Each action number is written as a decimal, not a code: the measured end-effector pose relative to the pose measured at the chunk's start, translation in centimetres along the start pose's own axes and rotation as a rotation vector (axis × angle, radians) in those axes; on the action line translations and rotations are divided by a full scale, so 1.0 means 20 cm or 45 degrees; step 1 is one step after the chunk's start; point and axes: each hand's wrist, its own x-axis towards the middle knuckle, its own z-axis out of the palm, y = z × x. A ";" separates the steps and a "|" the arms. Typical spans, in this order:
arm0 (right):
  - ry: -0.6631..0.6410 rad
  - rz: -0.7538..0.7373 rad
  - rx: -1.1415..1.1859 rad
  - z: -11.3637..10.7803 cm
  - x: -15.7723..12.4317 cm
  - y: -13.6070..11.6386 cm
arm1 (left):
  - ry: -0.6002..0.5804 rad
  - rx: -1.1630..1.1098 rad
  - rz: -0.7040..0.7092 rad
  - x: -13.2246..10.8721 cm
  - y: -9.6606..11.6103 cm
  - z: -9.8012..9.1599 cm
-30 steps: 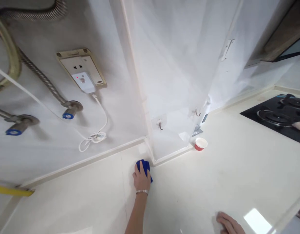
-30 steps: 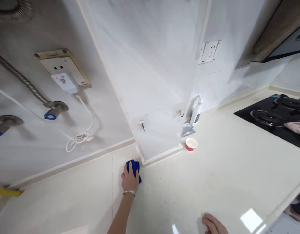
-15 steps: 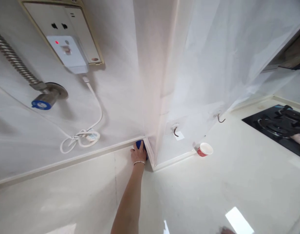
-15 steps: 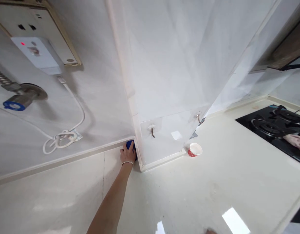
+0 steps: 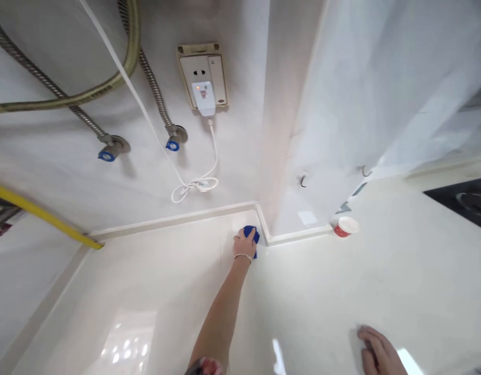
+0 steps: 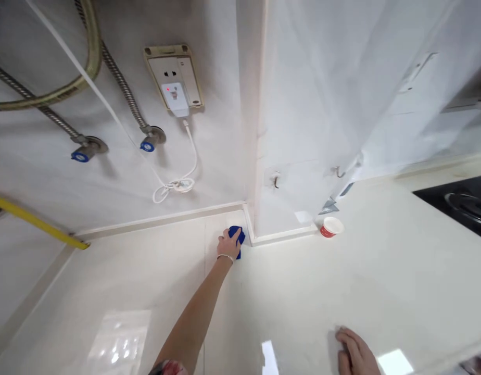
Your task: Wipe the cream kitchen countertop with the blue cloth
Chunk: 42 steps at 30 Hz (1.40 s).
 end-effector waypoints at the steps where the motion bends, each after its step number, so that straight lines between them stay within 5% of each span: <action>1: 0.005 0.030 -0.009 0.01 0.00 -0.02 | 0.009 -0.009 0.021 -0.08 -0.02 0.01; 6: -0.001 0.053 -0.005 0.01 0.03 -0.09 | 0.066 -0.064 0.103 -0.54 -0.08 0.07; 11: 0.023 -0.008 -0.023 -0.02 0.08 -0.15 | 0.090 -0.115 0.202 -1.02 -0.04 0.17; 15: 0.027 0.013 0.038 -0.03 0.12 -0.20 | 0.245 -0.093 0.387 -1.25 0.04 0.31; 20: 0.080 0.179 0.340 -0.05 0.15 -0.21 | 0.209 -0.102 0.570 -1.28 0.28 0.43; 25: 0.221 0.472 0.917 -0.11 0.19 -0.19 | -0.115 -0.146 0.679 -1.23 0.69 0.50; 29: 0.288 0.616 1.056 -0.16 0.20 -0.12 | -0.233 -0.142 0.765 -1.20 1.00 0.59; 33: 0.238 0.759 1.182 -0.19 0.16 -0.03 | -0.293 -0.153 0.771 -1.21 1.15 0.63; 37: 0.057 0.729 1.119 -0.19 0.10 0.02 | -0.283 -0.155 0.683 -1.28 1.07 0.59; 42: -0.123 0.422 0.894 -0.17 0.09 0.01 | -0.092 -0.103 0.311 -1.52 0.57 0.41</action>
